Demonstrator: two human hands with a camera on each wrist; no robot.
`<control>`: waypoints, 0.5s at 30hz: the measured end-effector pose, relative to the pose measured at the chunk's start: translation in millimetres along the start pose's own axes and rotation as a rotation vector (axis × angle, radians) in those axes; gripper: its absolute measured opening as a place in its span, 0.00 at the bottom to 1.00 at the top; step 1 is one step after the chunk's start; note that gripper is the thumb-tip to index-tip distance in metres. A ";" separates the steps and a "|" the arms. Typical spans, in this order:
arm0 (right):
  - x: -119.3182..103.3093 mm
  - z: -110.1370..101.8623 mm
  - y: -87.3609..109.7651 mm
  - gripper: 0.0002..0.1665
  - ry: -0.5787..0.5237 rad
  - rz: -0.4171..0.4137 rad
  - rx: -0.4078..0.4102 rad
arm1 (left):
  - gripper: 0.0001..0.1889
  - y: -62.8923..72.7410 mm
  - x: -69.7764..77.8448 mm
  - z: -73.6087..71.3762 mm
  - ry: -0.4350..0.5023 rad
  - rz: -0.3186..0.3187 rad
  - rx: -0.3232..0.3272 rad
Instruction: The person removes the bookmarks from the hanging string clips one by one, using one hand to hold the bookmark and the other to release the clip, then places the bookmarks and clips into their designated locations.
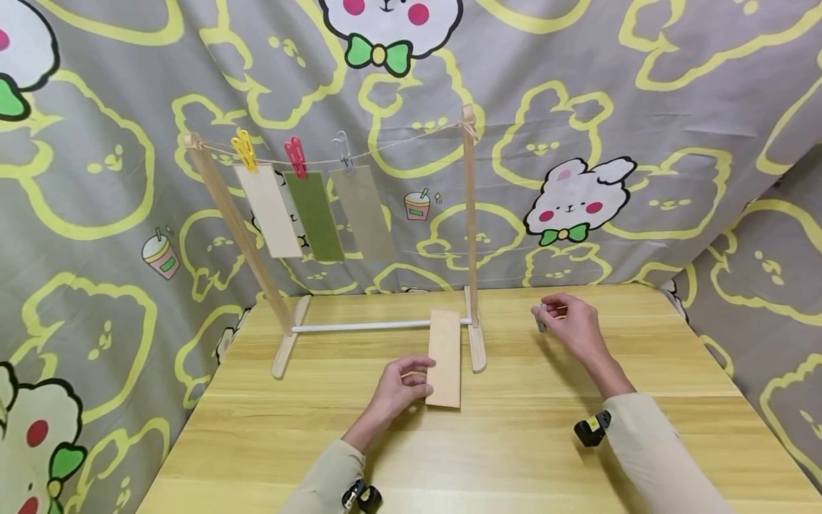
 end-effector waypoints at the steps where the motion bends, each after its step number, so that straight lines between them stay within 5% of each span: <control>1: 0.2 0.8 -0.4 0.22 -0.001 0.000 -0.006 | 0.22 0.0 0.2 0.6 -0.004 -0.002 0.000; 15: 6.4 13.0 1.5 0.21 0.006 0.045 -0.073 | 0.23 1.1 -1.3 6.8 -0.035 -0.059 -0.019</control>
Point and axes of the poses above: each hand's wrist, its own y-axis away from the middle knuckle, its own z-axis out of the palm, x = y × z, the point moved 1 cm from there along -y, towards the middle knuckle, and after that the axes turned 13 degrees about -z, right-handed, at the moved point
